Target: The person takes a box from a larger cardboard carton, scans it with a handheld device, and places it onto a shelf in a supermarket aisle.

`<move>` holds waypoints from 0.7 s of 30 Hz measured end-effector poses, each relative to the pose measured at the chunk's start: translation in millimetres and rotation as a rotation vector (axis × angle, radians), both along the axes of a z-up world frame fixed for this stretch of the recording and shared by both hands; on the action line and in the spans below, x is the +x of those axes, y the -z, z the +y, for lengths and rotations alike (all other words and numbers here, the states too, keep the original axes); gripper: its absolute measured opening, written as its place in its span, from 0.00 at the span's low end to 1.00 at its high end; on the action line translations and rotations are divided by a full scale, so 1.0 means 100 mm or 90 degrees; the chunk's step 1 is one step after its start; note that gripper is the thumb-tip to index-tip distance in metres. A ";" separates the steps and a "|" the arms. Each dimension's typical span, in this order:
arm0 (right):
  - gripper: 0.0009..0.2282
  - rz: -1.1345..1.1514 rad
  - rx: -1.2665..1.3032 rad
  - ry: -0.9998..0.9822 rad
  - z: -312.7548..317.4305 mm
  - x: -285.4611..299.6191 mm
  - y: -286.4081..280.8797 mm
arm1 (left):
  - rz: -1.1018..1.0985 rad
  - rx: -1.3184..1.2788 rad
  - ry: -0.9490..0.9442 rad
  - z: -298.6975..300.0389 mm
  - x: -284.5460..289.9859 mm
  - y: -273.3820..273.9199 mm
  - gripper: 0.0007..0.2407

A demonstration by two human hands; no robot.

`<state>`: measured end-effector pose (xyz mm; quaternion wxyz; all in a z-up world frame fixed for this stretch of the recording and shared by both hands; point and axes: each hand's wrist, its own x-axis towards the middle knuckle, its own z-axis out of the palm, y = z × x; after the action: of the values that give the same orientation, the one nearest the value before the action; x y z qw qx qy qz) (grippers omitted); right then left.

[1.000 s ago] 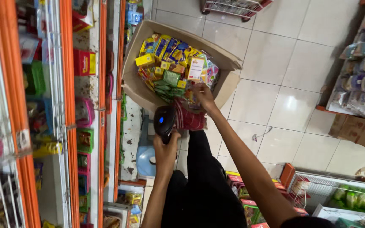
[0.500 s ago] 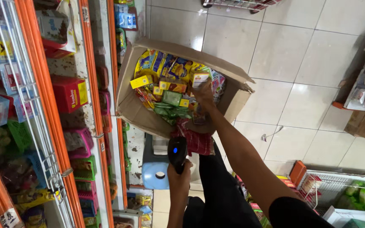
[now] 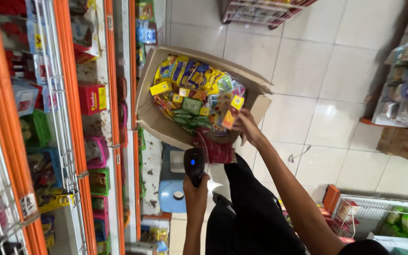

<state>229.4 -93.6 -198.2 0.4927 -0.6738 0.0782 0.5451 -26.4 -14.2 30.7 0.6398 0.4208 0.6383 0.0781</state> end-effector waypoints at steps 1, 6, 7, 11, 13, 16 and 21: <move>0.19 0.075 0.111 0.030 -0.12 -0.03 -0.19 | -0.012 0.008 0.003 -0.03 -0.03 -0.07 0.08; 0.28 0.206 0.297 0.059 -0.42 -0.23 -1.38 | -0.139 0.177 0.162 -0.39 -0.29 -0.57 0.12; 0.29 0.284 0.315 0.103 -0.47 -0.28 -1.67 | -0.151 0.189 0.166 -0.50 -0.35 -0.67 0.12; 0.36 0.370 0.312 0.171 -0.71 -0.61 -2.40 | -0.218 0.188 0.225 -1.07 -0.68 -1.10 0.13; 0.36 0.354 0.356 0.088 -0.90 -0.86 -2.59 | -0.302 0.216 0.193 -1.45 -0.98 -1.32 0.14; 0.36 0.368 0.408 -0.016 -1.16 -1.15 -2.88 | -0.264 -0.110 0.135 -1.83 -1.39 -1.60 0.12; 0.31 0.579 0.585 -0.075 -1.47 -1.89 -3.28 | -0.320 -0.072 0.051 -2.41 -1.97 -2.15 0.15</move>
<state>40.0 -240.9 129.6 0.6178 -0.0991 0.0008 0.7801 -223.8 -255.1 245.6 0.8034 0.3763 0.4458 0.1189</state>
